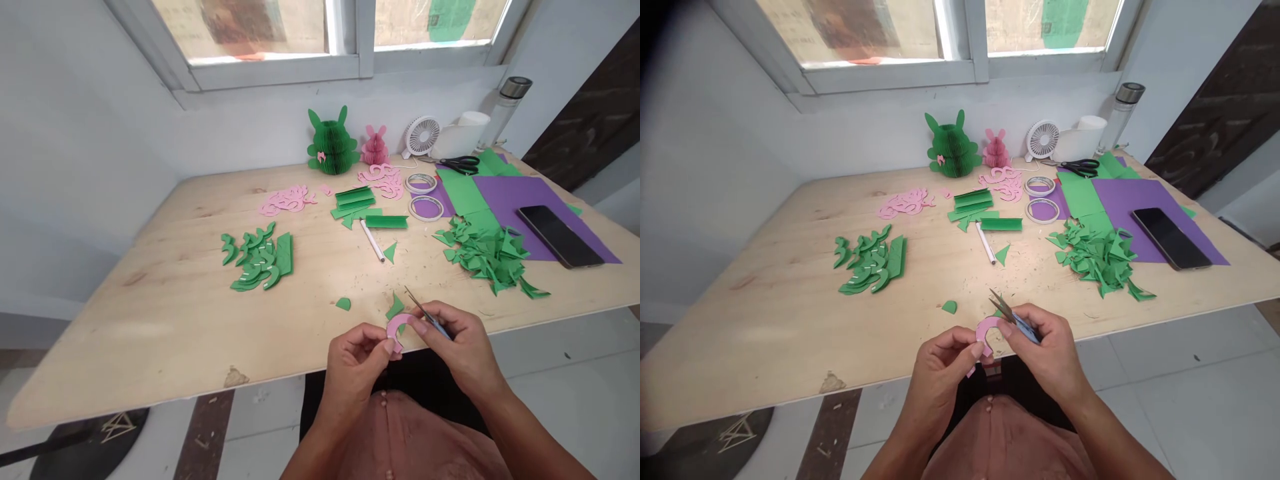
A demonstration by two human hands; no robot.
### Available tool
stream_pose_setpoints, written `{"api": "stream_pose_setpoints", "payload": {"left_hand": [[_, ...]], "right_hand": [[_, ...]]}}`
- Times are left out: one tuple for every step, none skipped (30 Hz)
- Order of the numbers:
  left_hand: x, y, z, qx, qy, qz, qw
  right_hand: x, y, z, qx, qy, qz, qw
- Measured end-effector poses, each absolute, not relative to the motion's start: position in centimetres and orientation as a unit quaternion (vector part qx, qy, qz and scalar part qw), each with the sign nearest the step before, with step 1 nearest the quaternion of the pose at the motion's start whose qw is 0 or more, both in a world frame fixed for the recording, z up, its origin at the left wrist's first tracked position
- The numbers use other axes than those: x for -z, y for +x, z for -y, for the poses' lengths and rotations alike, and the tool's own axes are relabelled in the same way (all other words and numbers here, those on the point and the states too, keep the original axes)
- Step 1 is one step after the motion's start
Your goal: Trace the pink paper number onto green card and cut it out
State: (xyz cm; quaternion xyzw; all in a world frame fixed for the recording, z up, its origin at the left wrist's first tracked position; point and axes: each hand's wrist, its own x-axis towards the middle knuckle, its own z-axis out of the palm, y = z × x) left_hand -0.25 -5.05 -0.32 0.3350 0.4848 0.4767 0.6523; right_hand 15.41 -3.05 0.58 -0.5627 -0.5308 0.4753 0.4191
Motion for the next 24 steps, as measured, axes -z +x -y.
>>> {"api": "stream_pose_setpoints", "payload": {"left_hand": [[0.4,-0.3,5.0,-0.47,0.341,-0.488,0.652],[0.4,-0.3,4.9,-0.463,0.344,-0.491,0.652],[0.4,-0.3,4.8,-0.455,0.346,-0.496,0.653],[0.5,-0.4,4.7,-0.447,0.345,-0.502,0.655],[0.4,-0.4,4.6,-0.44,0.343,-0.505,0.658],[0.4,-0.4,4.5,-0.437,0.34,-0.506,0.661],[0.3,-0.4,4.4,-0.438,0.338,-0.504,0.664],[0.2,-0.4,4.2,-0.442,0.337,-0.499,0.665],[0.1,-0.4,4.1,-0.45,0.335,-0.495,0.663],[-0.1,-0.3,4.0,-0.458,0.334,-0.492,0.661],[-0.2,-0.2,3.9,-0.463,0.33,-0.494,0.658],[-0.3,-0.1,3.8,-0.463,0.328,-0.498,0.656],[-0.3,0.0,3.7,-0.459,0.328,-0.503,0.655],[-0.3,0.0,3.6,-0.455,0.328,-0.506,0.656],[-0.3,0.1,3.5,-0.449,0.33,-0.508,0.657],[-0.2,0.1,3.4,-0.442,0.333,-0.51,0.659],[-0.2,0.1,3.4,-0.437,0.335,-0.512,0.659],[-0.1,0.1,3.3,-0.433,0.337,-0.515,0.659],[-0.1,0.1,3.2,-0.428,0.339,-0.518,0.658],[-0.1,0.0,3.2,-0.423,0.342,-0.522,0.657],[-0.2,0.0,3.2,-0.42,0.345,-0.525,0.655],[-0.4,-0.1,3.2,-0.419,0.348,-0.526,0.653],[-0.6,-0.2,3.2,-0.419,0.35,-0.527,0.651],[-0.8,-0.3,3.2,-0.417,0.353,-0.528,0.65]], "right_hand": [[-0.6,15.4,2.9,-0.477,-0.562,0.536,0.412],[-0.6,15.3,2.9,-0.479,-0.561,0.537,0.41],[-0.5,15.3,2.8,-0.481,-0.561,0.535,0.41],[-0.4,15.2,2.8,-0.483,-0.56,0.532,0.411],[-0.4,15.2,2.8,-0.486,-0.561,0.528,0.412],[-0.3,15.2,2.9,-0.49,-0.561,0.525,0.412],[-0.3,15.1,2.9,-0.493,-0.562,0.521,0.412],[-0.3,15.1,2.9,-0.495,-0.564,0.517,0.412],[-0.3,15.1,2.9,-0.499,-0.564,0.513,0.412],[-0.3,15.1,2.9,-0.503,-0.564,0.509,0.411],[-0.3,15.1,3.0,-0.507,-0.563,0.506,0.412],[-0.3,15.0,3.0,-0.511,-0.56,0.504,0.413],[-0.3,15.0,3.0,-0.515,-0.557,0.502,0.414],[-0.3,15.0,3.1,-0.519,-0.555,0.5,0.415],[-0.2,15.0,3.1,-0.522,-0.555,0.497,0.415],[-0.1,14.9,3.1,-0.523,-0.556,0.495,0.415],[-0.1,14.9,3.1,-0.524,-0.557,0.493,0.415],[0.0,15.0,3.1,-0.526,-0.558,0.49,0.414],[0.1,15.0,3.1,-0.529,-0.556,0.489,0.414],[0.1,15.1,3.1,-0.533,-0.554,0.489,0.412],[0.1,15.2,3.0,-0.538,-0.55,0.49,0.41],[0.0,15.3,2.9,-0.542,-0.547,0.491,0.408],[-0.1,15.5,2.8,-0.545,-0.544,0.492,0.406],[-0.3,15.7,2.7,-0.547,-0.542,0.495,0.403]]}}
